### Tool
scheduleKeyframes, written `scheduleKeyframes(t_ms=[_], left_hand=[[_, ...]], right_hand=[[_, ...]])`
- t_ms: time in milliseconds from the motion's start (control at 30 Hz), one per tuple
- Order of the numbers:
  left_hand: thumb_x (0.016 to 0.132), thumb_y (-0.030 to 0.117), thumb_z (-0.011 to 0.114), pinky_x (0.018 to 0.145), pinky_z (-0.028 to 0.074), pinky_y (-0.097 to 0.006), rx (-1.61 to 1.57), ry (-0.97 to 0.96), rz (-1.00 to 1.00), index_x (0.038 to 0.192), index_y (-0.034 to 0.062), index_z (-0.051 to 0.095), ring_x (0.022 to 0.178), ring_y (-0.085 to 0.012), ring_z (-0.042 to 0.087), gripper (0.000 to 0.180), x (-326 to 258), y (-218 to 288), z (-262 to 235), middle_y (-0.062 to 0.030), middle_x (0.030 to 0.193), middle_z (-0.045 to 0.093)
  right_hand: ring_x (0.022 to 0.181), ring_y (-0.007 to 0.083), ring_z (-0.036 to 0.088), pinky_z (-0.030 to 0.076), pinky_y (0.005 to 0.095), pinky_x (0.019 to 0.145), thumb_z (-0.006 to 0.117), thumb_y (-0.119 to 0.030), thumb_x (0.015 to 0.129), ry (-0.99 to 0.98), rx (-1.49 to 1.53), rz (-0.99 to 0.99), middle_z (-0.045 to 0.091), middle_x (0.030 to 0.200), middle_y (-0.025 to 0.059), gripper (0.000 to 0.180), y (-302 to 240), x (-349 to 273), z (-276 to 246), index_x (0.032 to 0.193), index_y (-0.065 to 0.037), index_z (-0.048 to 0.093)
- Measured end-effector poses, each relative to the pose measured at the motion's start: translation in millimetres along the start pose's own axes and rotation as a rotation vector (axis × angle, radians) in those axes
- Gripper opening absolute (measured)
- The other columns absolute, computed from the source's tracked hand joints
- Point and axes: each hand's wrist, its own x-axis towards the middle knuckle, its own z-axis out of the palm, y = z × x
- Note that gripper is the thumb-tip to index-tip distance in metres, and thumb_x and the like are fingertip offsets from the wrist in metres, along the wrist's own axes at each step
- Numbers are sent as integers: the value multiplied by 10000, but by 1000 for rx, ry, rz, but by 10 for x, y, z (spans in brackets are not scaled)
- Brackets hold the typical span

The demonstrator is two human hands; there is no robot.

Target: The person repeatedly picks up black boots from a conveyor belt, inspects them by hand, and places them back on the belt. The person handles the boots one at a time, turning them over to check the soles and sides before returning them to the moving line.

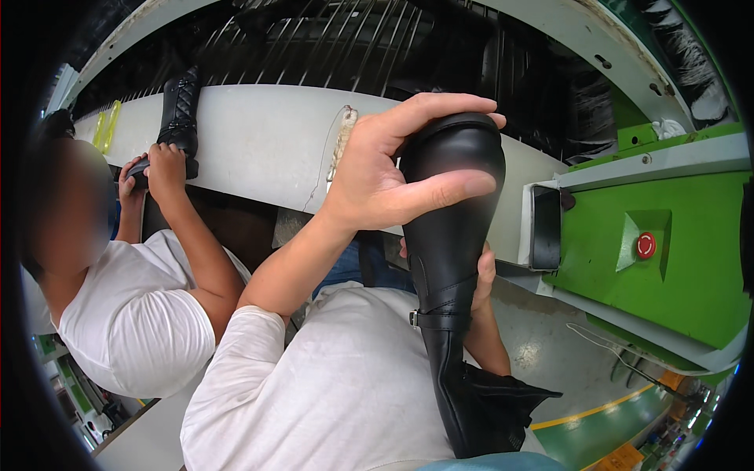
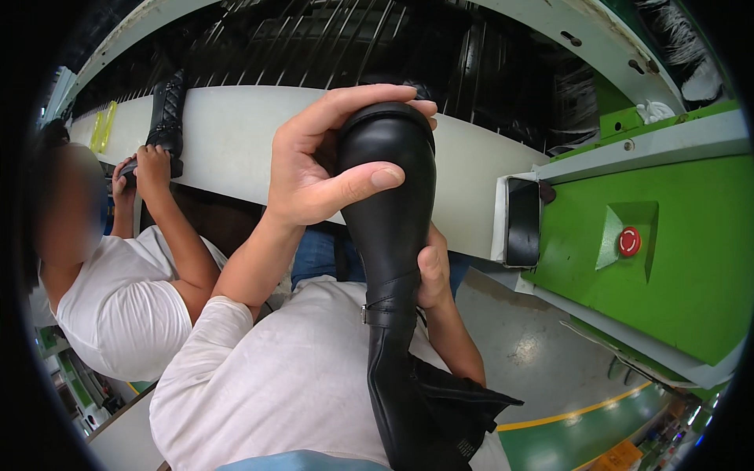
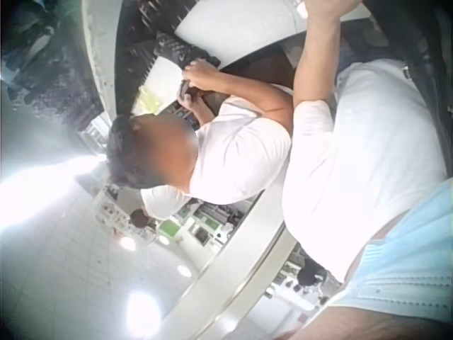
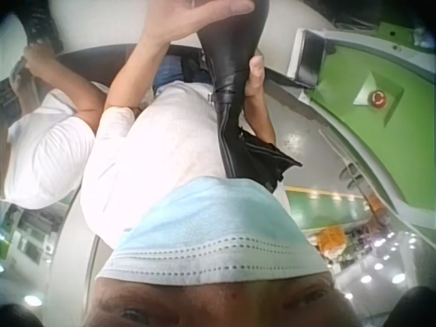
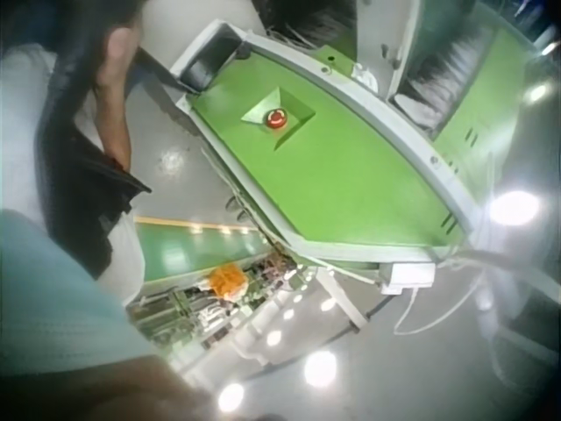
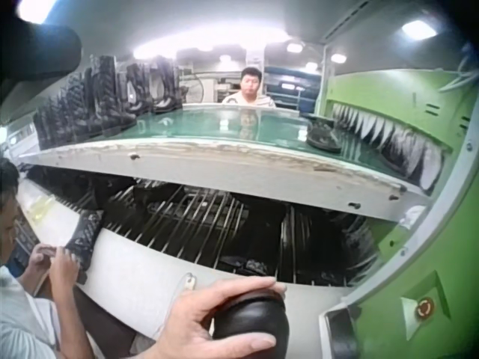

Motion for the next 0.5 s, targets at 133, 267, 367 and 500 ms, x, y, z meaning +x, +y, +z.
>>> scheduleKeyframes(t_ms=[133,267,367,500], left_hand=[[902,138,906,1028,664,-431,3,-10,-2,1448,-73,689,1174,-311,804,624,-8,7,-5,-250,1320,799],[900,135,900,1018,668,-434,5,-15,-17,1434,-75,695,1161,-314,808,609,-12,35,-4,-257,1309,802],[899,137,898,1004,672,-437,5,-11,-21,1421,-76,701,1139,-316,815,598,-22,25,-7,-262,1291,806],[892,136,897,985,678,-435,22,-19,-6,1409,-76,709,1114,-320,823,589,-25,11,-6,-267,1261,812]], right_hand=[[1087,320,773,637,415,915,480,-950,987,7,-19,-7,746,1234,273,1170,-7,-4,-8,1432,124,607],[1091,326,773,638,419,926,500,-950,979,8,-16,-1,747,1230,273,1171,1,-11,-32,1427,127,611],[1093,326,773,639,418,932,513,-950,973,-4,-11,-5,747,1230,272,1173,-8,8,-33,1427,127,614],[1091,324,774,639,416,928,518,-947,973,-6,2,-6,750,1221,269,1165,7,7,-37,1413,126,625]])
